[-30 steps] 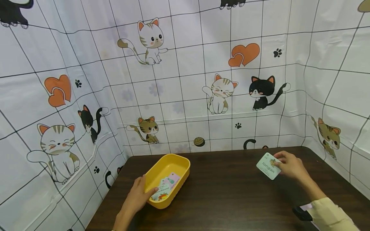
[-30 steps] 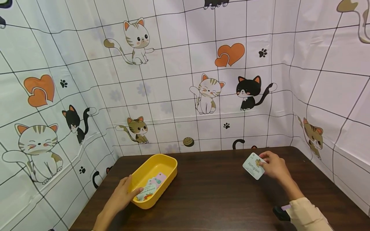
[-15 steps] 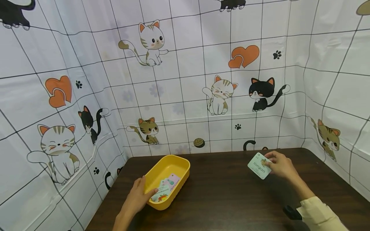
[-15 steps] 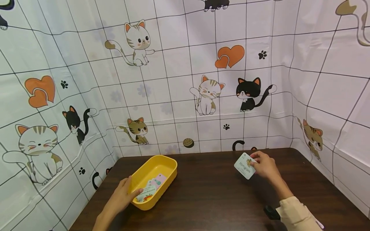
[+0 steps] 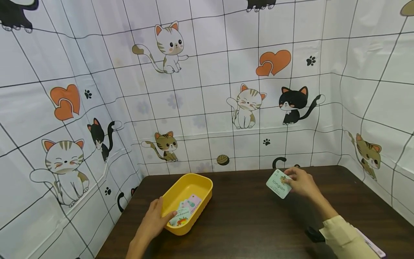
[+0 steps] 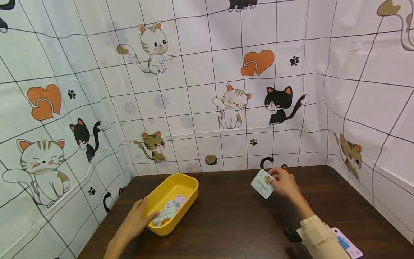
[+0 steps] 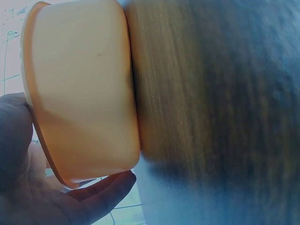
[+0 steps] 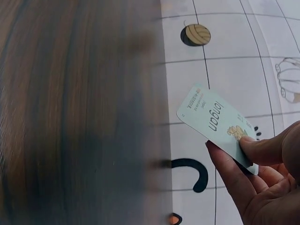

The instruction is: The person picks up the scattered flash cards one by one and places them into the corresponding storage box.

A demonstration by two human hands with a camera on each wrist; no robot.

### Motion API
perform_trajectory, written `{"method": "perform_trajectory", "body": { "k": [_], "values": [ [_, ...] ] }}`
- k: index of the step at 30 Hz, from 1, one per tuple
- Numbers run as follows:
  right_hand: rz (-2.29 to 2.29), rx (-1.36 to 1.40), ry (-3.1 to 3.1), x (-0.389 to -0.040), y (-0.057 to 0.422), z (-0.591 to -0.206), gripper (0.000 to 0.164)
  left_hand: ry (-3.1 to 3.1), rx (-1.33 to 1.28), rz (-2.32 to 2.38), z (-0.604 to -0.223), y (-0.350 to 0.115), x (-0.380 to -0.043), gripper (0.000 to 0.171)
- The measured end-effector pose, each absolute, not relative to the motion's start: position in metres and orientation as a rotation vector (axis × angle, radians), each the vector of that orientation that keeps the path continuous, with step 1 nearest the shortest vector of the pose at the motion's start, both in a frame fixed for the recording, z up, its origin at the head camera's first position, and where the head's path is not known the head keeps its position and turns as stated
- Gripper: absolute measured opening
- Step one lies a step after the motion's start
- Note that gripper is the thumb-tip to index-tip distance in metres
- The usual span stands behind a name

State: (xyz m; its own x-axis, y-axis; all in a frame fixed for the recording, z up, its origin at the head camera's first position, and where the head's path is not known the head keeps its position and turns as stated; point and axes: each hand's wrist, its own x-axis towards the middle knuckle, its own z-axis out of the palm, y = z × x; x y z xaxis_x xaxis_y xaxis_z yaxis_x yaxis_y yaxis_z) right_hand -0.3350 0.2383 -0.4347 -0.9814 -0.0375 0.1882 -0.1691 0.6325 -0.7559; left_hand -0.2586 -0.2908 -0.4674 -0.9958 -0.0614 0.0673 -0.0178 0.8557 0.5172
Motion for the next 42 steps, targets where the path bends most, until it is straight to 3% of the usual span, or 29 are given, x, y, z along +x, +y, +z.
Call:
{"method": "perform_trajectory", "body": {
  "k": [42],
  "values": [
    [1.396,0.326,-2.66,-0.343,0.136,-0.42,0.024,-2.942,0.039,-0.838,-0.467,-0.293,-0.259,0.098]
  ]
}}
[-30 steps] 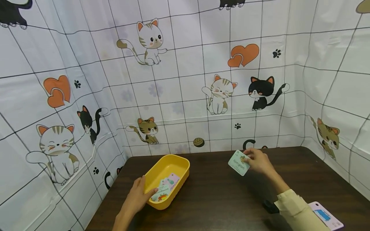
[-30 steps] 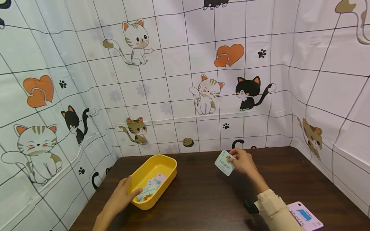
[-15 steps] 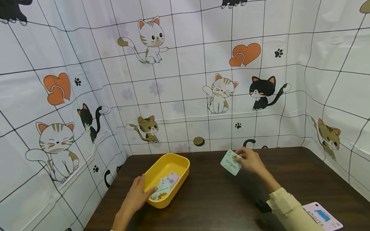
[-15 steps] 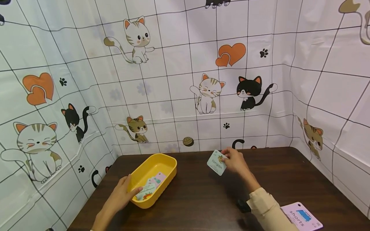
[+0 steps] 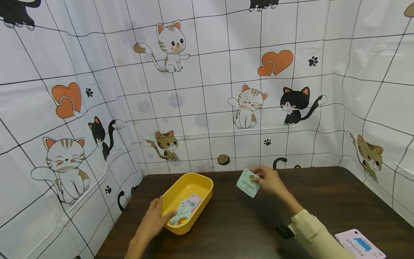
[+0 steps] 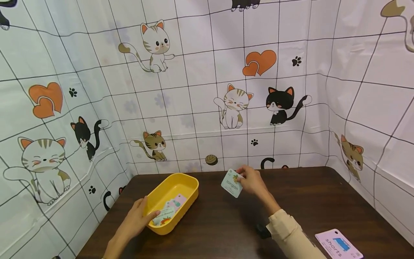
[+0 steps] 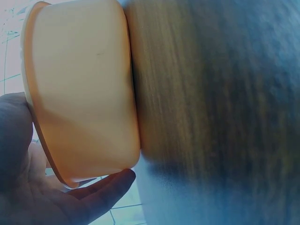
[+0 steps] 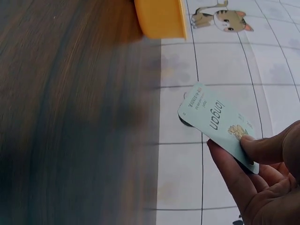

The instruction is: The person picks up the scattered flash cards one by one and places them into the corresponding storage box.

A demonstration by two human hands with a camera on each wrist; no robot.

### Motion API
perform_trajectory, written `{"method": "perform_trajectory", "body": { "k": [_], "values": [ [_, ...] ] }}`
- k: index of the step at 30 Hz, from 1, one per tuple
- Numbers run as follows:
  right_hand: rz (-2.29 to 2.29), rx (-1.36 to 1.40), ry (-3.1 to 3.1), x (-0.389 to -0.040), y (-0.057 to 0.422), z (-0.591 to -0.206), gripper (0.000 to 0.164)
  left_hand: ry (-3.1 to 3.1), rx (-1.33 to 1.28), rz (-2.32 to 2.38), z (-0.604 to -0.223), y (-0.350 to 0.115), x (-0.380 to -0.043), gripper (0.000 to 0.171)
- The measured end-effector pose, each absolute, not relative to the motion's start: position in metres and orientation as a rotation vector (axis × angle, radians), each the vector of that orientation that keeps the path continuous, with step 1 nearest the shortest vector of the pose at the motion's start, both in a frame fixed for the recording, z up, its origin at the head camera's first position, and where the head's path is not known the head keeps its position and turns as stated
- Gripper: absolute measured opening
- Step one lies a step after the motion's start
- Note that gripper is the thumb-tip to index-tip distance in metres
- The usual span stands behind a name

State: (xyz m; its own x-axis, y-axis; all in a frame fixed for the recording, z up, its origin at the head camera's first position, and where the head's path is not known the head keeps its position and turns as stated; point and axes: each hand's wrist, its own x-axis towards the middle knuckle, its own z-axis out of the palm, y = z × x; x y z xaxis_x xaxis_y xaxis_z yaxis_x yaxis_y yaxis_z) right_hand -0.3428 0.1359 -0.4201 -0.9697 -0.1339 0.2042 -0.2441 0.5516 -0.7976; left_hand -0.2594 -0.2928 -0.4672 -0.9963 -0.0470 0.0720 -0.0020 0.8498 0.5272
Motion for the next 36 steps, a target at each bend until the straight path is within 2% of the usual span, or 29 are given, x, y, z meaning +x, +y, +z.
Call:
{"method": "perform_trajectory", "body": {
  "k": [26,36],
  "values": [
    [1.46,0.471,-2.64,-0.341,0.04,-0.4,0.02,-2.935,0.023,-0.815,-0.467,-0.292,-0.26,0.097],
    [1.433,0.552,-2.656,-0.338,0.019,-0.402,0.019,-2.932,0.011,-0.821,-0.468,-0.293,-0.259,0.097]
  ]
}}
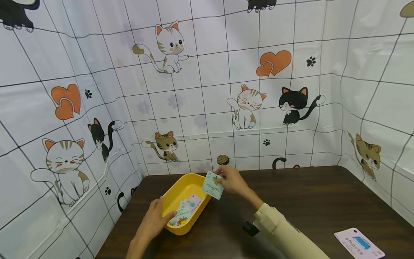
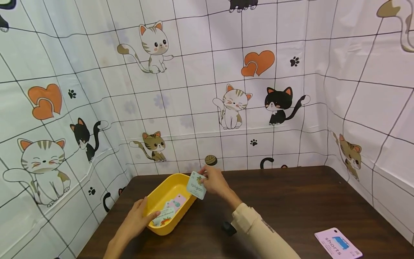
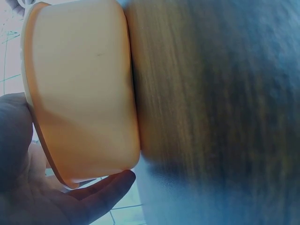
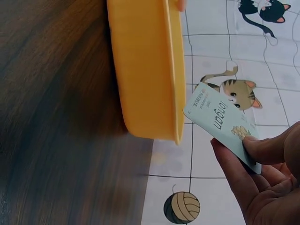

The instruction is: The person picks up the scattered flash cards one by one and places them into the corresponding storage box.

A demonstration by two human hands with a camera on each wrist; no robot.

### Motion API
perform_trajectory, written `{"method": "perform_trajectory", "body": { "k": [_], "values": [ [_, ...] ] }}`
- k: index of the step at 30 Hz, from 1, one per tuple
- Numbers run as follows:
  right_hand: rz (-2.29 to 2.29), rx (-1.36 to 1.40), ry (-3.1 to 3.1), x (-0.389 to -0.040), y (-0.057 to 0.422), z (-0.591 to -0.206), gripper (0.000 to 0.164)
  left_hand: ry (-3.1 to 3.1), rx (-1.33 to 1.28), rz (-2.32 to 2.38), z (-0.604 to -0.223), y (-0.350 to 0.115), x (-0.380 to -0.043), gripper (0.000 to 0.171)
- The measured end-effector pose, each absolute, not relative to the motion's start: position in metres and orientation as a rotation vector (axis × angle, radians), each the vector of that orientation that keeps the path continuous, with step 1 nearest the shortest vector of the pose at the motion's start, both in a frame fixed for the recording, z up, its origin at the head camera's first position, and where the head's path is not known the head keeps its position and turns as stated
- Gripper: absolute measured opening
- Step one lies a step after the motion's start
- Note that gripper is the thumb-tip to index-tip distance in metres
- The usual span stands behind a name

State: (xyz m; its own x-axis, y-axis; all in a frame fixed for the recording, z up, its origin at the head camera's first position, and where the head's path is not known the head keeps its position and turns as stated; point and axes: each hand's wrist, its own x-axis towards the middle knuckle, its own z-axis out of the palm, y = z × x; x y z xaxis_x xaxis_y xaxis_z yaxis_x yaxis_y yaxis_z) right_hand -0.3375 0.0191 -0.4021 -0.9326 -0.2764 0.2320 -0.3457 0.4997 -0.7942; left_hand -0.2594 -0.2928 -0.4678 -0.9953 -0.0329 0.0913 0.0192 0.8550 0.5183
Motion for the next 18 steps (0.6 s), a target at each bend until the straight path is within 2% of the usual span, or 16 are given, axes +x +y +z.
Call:
{"method": "perform_trajectory", "body": {
  "k": [18],
  "values": [
    [1.466,0.649,-2.639,-0.334,-0.019,-0.407,0.017,-2.922,0.003,-0.832,-0.469,-0.294,-0.259,0.098]
  ]
}}
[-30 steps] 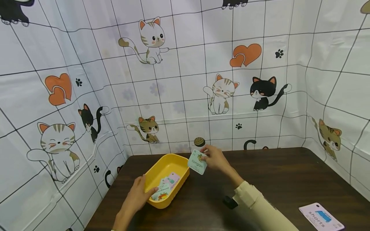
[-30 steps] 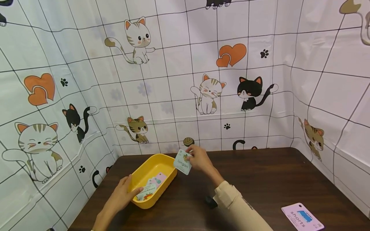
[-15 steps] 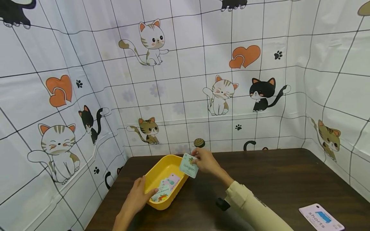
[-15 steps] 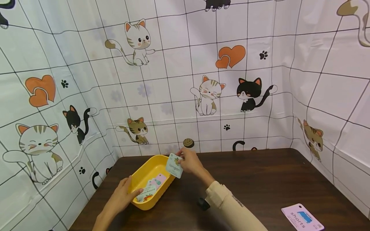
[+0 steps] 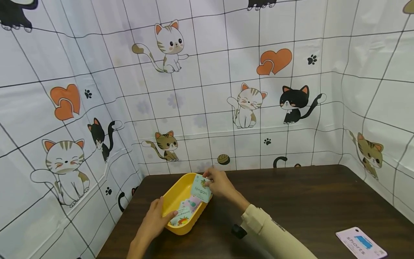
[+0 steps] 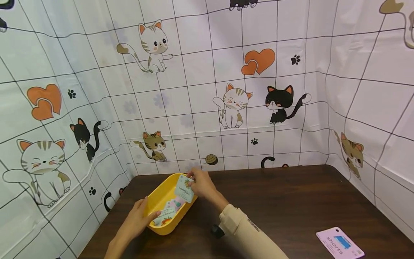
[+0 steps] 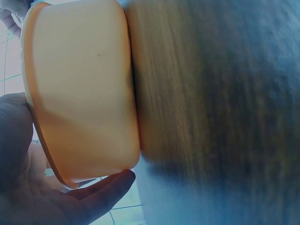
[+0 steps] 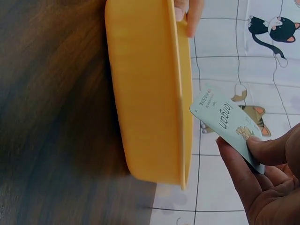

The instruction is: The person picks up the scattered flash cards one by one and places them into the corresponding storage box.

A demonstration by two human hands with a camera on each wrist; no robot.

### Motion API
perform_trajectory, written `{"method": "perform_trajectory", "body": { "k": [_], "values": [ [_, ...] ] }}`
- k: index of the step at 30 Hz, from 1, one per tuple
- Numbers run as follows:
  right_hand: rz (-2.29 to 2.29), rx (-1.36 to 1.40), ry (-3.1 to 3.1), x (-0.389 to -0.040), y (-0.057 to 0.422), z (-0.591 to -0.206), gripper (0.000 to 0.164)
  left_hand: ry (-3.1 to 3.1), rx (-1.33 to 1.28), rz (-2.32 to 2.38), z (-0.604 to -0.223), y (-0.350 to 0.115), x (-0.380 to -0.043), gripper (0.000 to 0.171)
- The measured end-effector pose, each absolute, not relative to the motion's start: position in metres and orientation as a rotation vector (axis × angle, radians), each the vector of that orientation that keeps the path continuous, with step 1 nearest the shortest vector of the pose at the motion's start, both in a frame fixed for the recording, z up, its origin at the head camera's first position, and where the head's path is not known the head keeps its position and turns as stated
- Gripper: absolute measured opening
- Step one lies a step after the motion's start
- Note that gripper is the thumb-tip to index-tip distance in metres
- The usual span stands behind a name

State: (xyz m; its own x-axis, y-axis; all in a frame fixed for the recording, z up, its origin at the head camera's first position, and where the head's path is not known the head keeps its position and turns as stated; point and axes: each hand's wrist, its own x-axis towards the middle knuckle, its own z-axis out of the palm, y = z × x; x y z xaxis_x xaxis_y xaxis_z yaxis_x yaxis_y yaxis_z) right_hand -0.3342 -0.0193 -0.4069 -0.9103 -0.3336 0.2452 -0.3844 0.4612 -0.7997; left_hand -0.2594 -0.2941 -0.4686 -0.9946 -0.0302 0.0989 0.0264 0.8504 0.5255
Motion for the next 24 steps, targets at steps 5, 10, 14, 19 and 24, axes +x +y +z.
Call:
{"method": "perform_trajectory", "body": {
  "k": [5,10,14,19,24],
  "values": [
    [1.486,0.65,-2.658,-0.33,-0.028,-0.409,0.018,-2.924,0.009,-0.836,-0.469,-0.294,-0.26,0.098],
    [1.476,0.671,-2.651,-0.328,-0.038,-0.412,0.018,-2.924,0.008,-0.827,-0.468,-0.293,-0.259,0.098],
    [1.482,0.659,-2.643,-0.328,-0.047,-0.415,0.018,-2.924,0.004,-0.825,-0.468,-0.293,-0.259,0.098],
    [1.492,0.652,-2.631,-0.327,-0.056,-0.418,0.019,-2.919,-0.003,-0.827,-0.469,-0.294,-0.259,0.098],
    [1.457,0.676,-2.648,-0.326,-0.062,-0.422,0.017,-2.912,-0.01,-0.83,-0.47,-0.295,-0.259,0.098]
  ]
}}
